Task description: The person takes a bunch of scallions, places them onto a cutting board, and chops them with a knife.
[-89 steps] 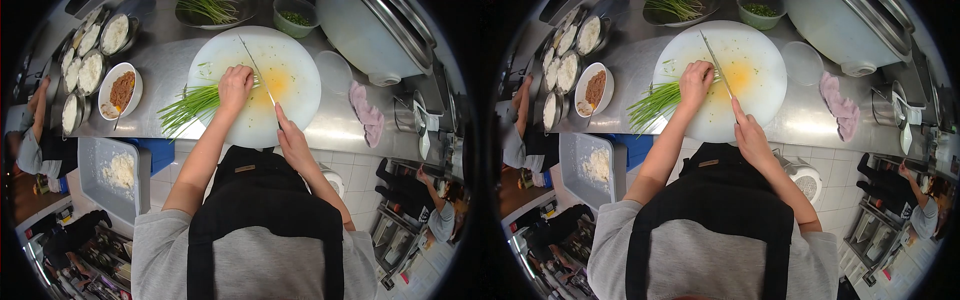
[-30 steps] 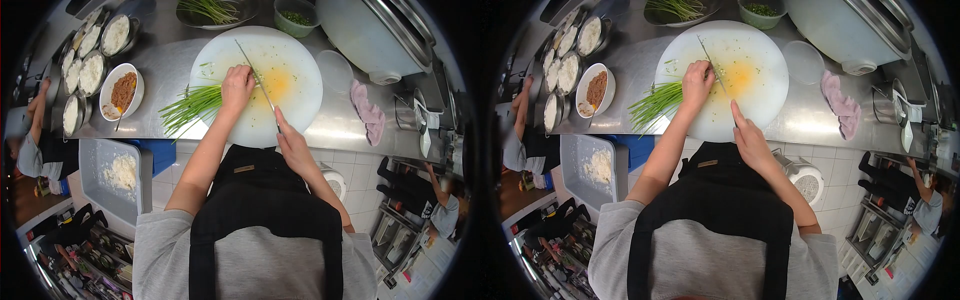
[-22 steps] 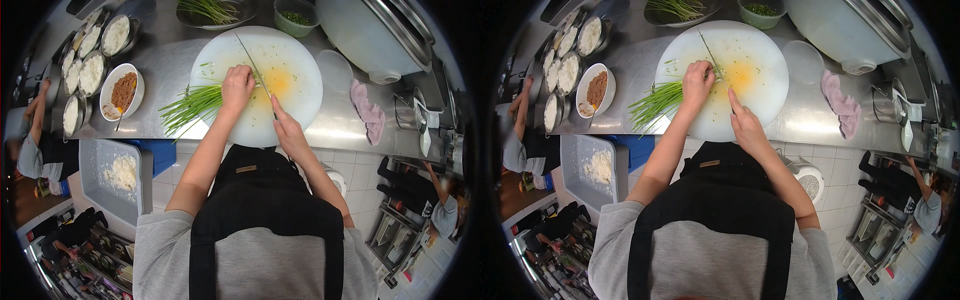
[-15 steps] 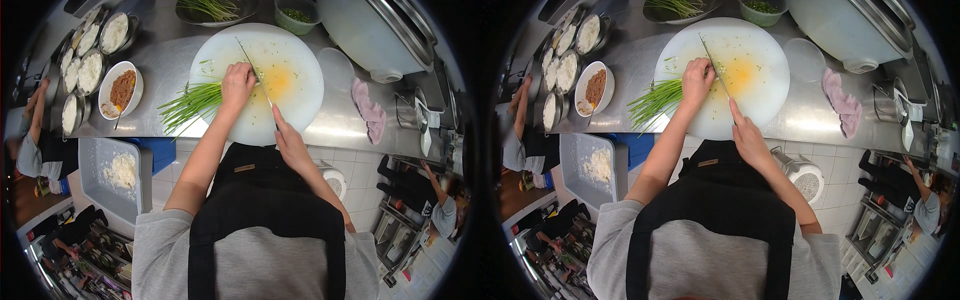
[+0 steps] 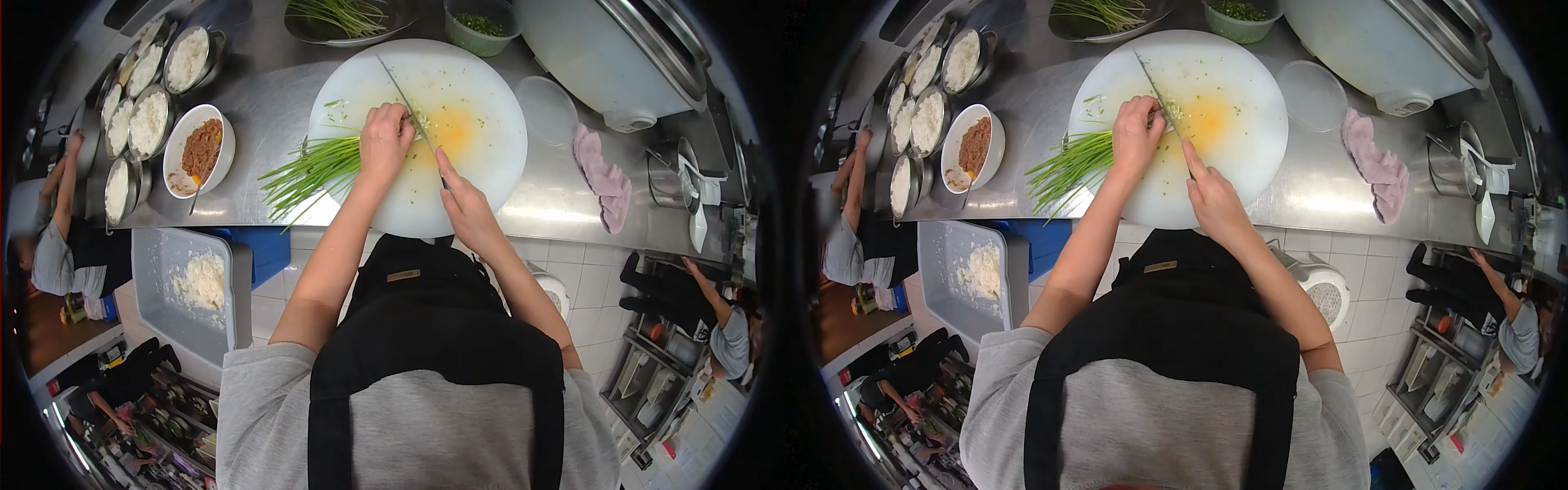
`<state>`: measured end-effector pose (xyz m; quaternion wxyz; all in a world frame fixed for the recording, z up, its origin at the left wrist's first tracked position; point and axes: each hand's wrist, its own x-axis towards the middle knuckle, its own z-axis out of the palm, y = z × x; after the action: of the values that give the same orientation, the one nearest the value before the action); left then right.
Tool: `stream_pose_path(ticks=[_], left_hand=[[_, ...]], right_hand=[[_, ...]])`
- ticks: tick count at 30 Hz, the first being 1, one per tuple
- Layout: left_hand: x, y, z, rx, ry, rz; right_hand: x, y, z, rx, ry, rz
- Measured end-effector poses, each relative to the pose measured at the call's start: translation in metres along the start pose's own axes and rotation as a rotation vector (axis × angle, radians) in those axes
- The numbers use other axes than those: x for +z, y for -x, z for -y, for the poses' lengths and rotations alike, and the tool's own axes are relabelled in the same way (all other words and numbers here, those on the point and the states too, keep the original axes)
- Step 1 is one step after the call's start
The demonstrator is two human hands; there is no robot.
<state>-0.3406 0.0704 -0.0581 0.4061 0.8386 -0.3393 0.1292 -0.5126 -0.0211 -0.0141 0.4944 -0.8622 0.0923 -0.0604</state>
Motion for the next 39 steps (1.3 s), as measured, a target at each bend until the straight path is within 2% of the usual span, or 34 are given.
stream_pose_path(ticks=[6, 12, 16, 19, 22, 24, 27, 30, 34, 37, 39], left_hand=[[0.002, -0.001, 0.002, -0.009, 0.015, -0.005], [0.000, 0.000, 0.001, 0.002, 0.026, -0.010], [0.000, 0.000, 0.001, -0.018, 0.041, -0.012], [0.000, 0.000, 0.002, -0.032, 0.043, 0.004], [-0.001, 0.000, 0.002, -0.023, 0.039, -0.007], [-0.002, 0.000, -0.001, -0.026, 0.038, 0.005], [0.000, -0.002, -0.002, -0.046, 0.053, 0.005], [0.007, -0.007, -0.007, -0.082, 0.110, -0.001], [0.002, -0.019, -0.005, -0.161, 0.240, 0.071], [-0.008, -0.025, -0.005, -0.140, 0.192, 0.085], [-0.012, -0.028, -0.008, -0.177, 0.196, 0.087]], right_hand=[[-0.002, 0.036, 0.010, -0.007, 0.029, -0.008], [-0.001, 0.003, 0.000, -0.027, -0.002, -0.013], [-0.011, 0.029, 0.018, 0.051, -0.025, 0.033], [0.002, 0.028, 0.005, -0.005, -0.011, 0.007], [0.003, 0.006, -0.001, 0.028, 0.005, 0.019], [-0.002, -0.001, -0.002, 0.200, -0.189, 0.062], [-0.007, 0.010, -0.013, 0.207, -0.251, -0.031], [-0.019, 0.017, -0.010, 0.252, -0.246, -0.003], [-0.019, 0.020, -0.008, 0.179, -0.232, 0.003], [-0.020, 0.019, -0.002, 0.213, -0.164, 0.056], [-0.015, 0.019, -0.007, 0.105, -0.151, 0.025]])
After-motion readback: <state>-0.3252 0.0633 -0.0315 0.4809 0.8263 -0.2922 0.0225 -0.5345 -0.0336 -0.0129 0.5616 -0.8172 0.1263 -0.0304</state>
